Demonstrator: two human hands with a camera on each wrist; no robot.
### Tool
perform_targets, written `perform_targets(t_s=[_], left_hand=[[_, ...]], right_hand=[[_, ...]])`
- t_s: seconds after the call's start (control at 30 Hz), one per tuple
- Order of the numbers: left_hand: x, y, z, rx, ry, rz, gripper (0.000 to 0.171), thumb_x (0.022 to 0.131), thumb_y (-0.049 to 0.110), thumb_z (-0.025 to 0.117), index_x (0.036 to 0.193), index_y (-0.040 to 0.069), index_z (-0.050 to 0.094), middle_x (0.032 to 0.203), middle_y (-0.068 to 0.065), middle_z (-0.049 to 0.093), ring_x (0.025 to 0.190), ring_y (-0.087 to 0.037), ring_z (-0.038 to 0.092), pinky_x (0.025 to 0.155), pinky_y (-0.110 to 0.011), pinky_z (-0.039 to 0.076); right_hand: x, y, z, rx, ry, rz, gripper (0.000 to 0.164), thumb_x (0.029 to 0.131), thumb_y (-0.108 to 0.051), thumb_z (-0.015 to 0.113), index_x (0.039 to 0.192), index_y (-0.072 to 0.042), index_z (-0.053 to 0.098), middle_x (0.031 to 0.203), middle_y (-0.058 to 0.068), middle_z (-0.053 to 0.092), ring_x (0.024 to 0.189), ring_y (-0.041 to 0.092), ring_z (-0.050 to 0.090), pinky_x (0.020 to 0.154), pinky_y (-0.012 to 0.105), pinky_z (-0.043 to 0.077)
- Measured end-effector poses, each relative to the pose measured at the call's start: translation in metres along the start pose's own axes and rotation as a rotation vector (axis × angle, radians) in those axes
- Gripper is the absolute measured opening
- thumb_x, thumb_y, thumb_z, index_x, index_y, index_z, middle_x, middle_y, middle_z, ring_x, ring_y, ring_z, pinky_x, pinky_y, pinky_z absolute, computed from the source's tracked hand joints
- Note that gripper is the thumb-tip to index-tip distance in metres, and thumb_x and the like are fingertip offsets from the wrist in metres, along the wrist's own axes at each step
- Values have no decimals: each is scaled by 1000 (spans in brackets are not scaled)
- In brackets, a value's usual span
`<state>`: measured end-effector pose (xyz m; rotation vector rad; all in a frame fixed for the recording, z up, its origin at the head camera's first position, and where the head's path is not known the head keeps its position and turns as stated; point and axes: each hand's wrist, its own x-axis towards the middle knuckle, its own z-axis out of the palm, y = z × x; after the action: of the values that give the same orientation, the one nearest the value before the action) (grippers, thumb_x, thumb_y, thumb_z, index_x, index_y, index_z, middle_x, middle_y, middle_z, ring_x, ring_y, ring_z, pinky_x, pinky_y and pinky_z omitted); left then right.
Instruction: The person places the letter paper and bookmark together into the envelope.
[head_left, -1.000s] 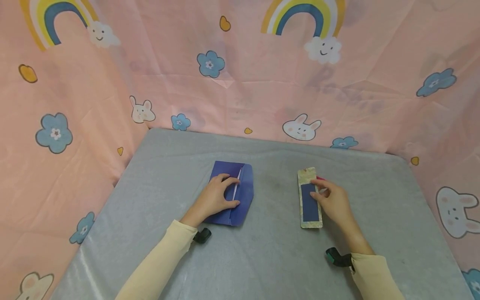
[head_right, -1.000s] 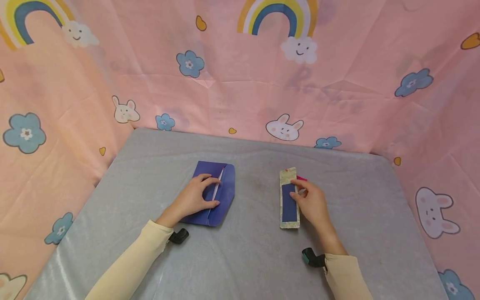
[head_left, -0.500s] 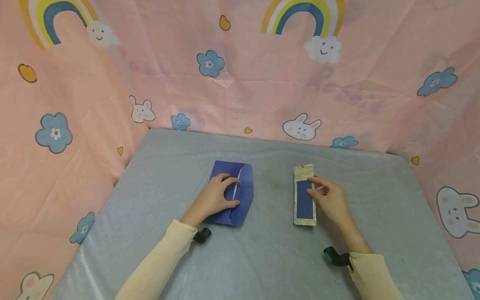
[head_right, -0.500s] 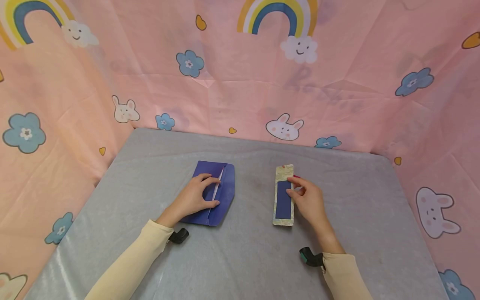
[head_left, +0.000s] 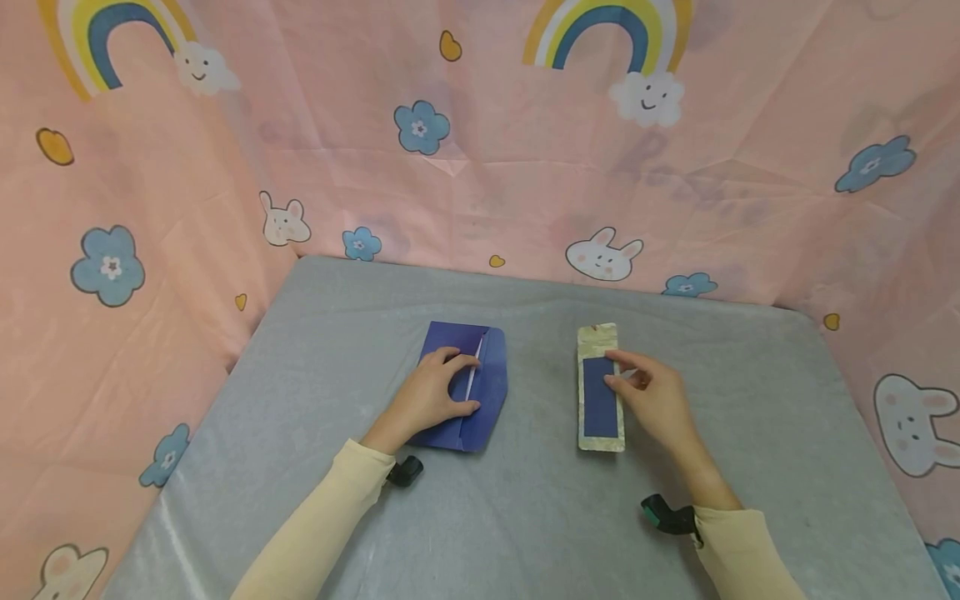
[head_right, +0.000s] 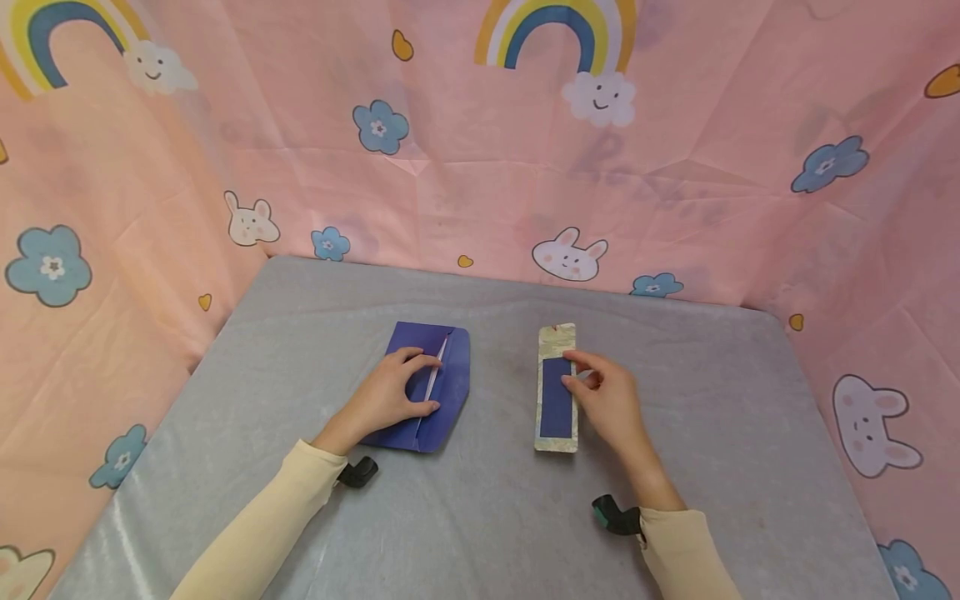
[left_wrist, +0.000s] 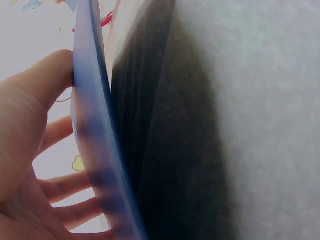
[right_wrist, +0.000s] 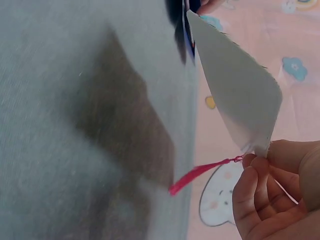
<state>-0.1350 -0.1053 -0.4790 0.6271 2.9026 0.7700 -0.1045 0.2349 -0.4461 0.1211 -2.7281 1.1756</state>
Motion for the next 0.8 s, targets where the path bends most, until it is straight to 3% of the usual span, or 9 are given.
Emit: perform_targets(t_s=[0.33, 0.8], left_hand=[[0, 0, 0, 3, -5, -5, 62, 79, 45, 80, 135, 26, 59, 146, -15, 49, 135, -37, 48, 107, -55, 44], [0, 1, -1, -5, -3, -3, 62, 79, 44, 80, 134, 26, 60, 146, -15, 49, 135, -37, 48, 107, -55, 45]], right_hand=[[-6, -18, 3, 16, -10, -31, 34, 88, -11, 74, 122, -10, 70, 100, 13, 67, 66, 1, 51, 54, 21, 43], [-16, -50, 19, 67, -43, -163, 35, 83, -6, 77, 118, -12, 72, 92, 6, 66, 66, 3, 53, 59, 20, 48]])
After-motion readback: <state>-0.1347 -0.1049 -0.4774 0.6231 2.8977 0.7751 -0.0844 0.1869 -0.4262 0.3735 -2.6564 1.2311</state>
